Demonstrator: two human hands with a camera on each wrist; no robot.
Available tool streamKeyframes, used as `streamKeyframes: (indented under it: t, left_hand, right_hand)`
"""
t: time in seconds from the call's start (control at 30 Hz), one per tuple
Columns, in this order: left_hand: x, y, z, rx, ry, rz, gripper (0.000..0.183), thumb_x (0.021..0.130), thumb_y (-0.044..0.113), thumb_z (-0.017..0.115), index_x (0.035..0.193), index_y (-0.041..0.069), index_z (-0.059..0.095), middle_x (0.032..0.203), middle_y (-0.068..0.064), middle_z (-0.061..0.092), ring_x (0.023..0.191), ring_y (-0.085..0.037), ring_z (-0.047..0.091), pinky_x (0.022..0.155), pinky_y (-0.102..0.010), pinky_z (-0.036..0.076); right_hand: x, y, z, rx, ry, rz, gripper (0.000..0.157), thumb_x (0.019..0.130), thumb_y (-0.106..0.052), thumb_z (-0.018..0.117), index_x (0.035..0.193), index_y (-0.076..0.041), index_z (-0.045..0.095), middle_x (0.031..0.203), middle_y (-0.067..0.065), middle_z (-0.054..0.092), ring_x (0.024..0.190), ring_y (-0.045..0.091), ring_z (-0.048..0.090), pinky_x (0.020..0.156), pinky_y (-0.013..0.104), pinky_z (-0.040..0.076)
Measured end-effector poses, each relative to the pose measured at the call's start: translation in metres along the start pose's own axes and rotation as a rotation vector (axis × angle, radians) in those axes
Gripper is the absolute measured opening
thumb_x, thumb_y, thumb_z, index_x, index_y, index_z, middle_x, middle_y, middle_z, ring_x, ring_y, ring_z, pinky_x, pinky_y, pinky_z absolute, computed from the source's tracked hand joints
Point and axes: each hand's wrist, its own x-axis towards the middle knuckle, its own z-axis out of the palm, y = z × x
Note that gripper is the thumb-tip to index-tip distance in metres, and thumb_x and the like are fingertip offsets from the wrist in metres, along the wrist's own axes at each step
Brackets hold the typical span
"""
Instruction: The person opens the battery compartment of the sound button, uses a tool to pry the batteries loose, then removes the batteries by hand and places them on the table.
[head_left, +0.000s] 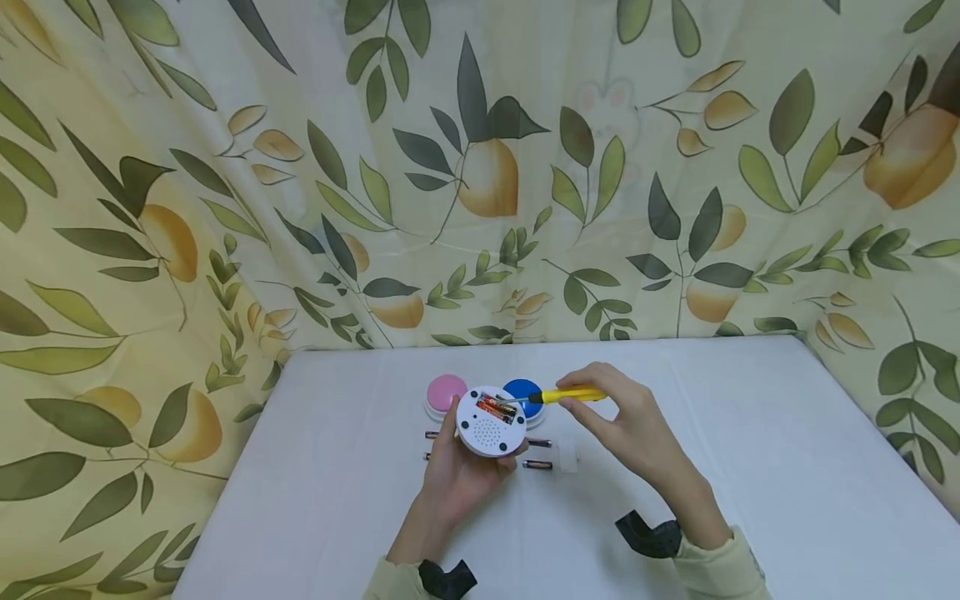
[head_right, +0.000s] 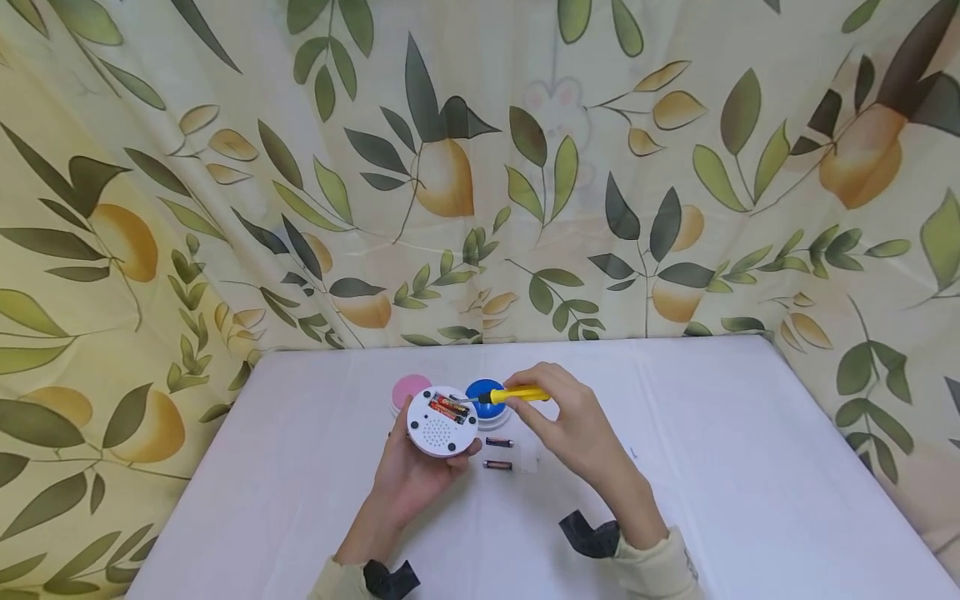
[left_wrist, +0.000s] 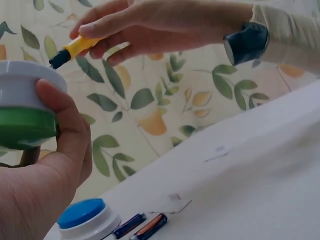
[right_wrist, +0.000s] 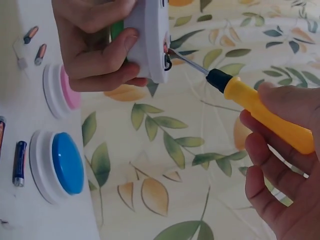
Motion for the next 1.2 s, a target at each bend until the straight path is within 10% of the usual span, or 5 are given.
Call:
streamKeyframes:
  t: [1.2]
  left_hand:
    - [-0.008,-0.020,0.005,0.059,0.022,-0.171,0.072,0.101,0.071,0.041,0.163,0.036,0.027,0.155,-0.018,0.044,0.121,-0.038,0.058,0.087,-0.026,0.049]
  right_hand:
    - [0.037,-0.007,-0.002,0.273,-0.108,0.073,0.024,0.092,-0.009,0.079,0.114,-0.013,0.069,0.104,-0.001,0.069,0.090,0.011,0.060,0.081,0.020,0.053]
